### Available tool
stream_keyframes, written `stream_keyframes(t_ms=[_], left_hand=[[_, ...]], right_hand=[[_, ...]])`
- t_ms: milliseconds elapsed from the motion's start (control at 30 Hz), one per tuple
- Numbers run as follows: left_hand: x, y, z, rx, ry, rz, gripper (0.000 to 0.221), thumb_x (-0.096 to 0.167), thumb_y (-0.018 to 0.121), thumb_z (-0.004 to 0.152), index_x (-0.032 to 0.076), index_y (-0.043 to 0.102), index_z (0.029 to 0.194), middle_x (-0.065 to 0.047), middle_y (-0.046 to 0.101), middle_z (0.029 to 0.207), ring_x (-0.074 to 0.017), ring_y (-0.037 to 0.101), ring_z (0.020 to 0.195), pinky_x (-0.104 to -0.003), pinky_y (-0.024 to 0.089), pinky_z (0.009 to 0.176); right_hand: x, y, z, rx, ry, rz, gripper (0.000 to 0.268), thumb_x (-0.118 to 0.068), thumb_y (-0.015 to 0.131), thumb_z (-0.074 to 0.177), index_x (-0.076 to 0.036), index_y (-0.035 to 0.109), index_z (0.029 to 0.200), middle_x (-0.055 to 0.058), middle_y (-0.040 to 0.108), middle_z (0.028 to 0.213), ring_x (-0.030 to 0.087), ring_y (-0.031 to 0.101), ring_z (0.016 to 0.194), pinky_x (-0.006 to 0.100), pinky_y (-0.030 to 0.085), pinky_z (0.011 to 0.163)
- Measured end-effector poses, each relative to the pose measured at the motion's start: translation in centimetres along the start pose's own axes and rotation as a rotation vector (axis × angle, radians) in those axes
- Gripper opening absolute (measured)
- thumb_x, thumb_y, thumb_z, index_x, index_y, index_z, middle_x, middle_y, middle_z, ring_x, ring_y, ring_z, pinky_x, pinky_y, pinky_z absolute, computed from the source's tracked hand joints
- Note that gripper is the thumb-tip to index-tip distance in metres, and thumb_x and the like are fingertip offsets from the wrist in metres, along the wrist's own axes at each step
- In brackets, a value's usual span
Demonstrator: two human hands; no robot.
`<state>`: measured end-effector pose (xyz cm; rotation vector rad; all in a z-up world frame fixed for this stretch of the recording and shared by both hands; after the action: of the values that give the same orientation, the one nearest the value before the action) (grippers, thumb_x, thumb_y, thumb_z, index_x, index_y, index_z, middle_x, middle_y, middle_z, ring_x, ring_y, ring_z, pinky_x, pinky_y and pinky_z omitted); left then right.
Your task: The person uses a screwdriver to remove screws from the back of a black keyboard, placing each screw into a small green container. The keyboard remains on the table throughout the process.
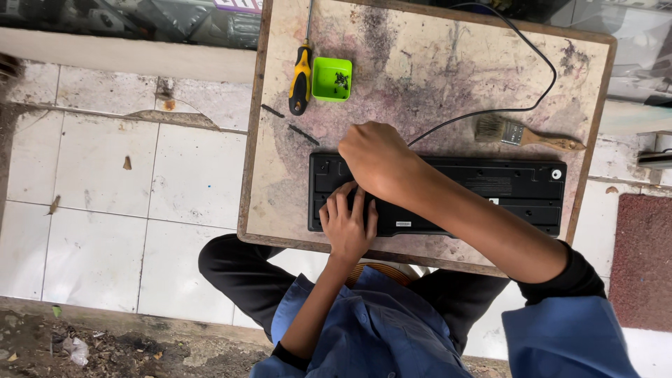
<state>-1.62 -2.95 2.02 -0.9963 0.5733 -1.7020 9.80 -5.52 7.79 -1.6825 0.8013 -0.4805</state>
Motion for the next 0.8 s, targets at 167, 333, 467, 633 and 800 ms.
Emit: stream_keyframes(t_ms=[167, 333, 467, 633, 800], left_hand=[[0.1, 0.0, -0.1, 0.007, -0.005, -0.003, 0.025, 0.027, 0.048, 0.085, 0.015, 0.06, 0.103, -0.006, 0.048, 0.097, -0.0209, 0.047, 0.087, -0.032, 0.029, 0.07], [0.0, -0.3, 0.1, 0.049, 0.003, -0.022, 0.026, 0.027, 0.047, 0.085, 0.015, 0.06, 0.104, -0.005, 0.049, 0.099, -0.0195, 0.047, 0.088, -0.031, 0.029, 0.07], [0.3, -0.6, 0.1, 0.053, 0.008, -0.048, 0.03, 0.023, 0.049, 0.084, 0.014, 0.059, 0.11, -0.005, 0.049, 0.099, -0.02, 0.048, 0.09, -0.031, 0.029, 0.069], [0.2, -0.7, 0.0, 0.062, 0.016, -0.042, 0.033, 0.023, 0.048, 0.084, 0.013, 0.057, 0.114, -0.005, 0.049, 0.099, -0.021, 0.048, 0.091, -0.031, 0.031, 0.069], [0.1, -0.8, 0.1, 0.025, 0.005, -0.047, 0.035, 0.023, 0.049, 0.083, 0.014, 0.057, 0.116, -0.004, 0.049, 0.1, -0.0198, 0.048, 0.092, -0.03, 0.03, 0.07]], right_hand=[[0.2, 1.1, -0.4, 0.038, 0.047, -0.09, 0.015, -0.002, 0.055, 0.069, -0.003, 0.062, 0.055, 0.009, 0.051, 0.049, 0.025, 0.058, 0.052, 0.037, 0.048, 0.039], [0.7, 1.2, -0.5, 0.031, 0.117, -0.066, 0.016, 0.002, 0.054, 0.07, 0.0, 0.059, 0.055, 0.012, 0.05, 0.052, 0.027, 0.057, 0.053, 0.038, 0.047, 0.04], [0.8, -0.4, -0.1, 0.066, 0.005, 0.002, 0.021, 0.0, 0.053, 0.074, 0.0, 0.063, 0.056, 0.015, 0.055, 0.051, 0.029, 0.06, 0.054, 0.035, 0.049, 0.043], [1.9, 0.1, 1.7, -0.029, 0.024, -0.01, 0.01, 0.0, 0.062, 0.065, -0.001, 0.063, 0.055, 0.014, 0.054, 0.047, 0.026, 0.057, 0.048, 0.034, 0.048, 0.041], [3.0, 1.5, 2.5, -0.183, 0.205, 0.027, 0.015, -0.003, 0.058, 0.07, 0.001, 0.063, 0.057, 0.016, 0.06, 0.059, 0.03, 0.062, 0.061, 0.042, 0.052, 0.053]])
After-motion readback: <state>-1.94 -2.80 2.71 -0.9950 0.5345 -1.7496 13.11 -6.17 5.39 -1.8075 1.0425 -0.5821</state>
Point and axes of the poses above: each hand's wrist, its own z-axis towards the middle knuckle, its own y-axis out of the palm, x = y × z, the point moved 5 cm from there along z, towards the middle knuckle
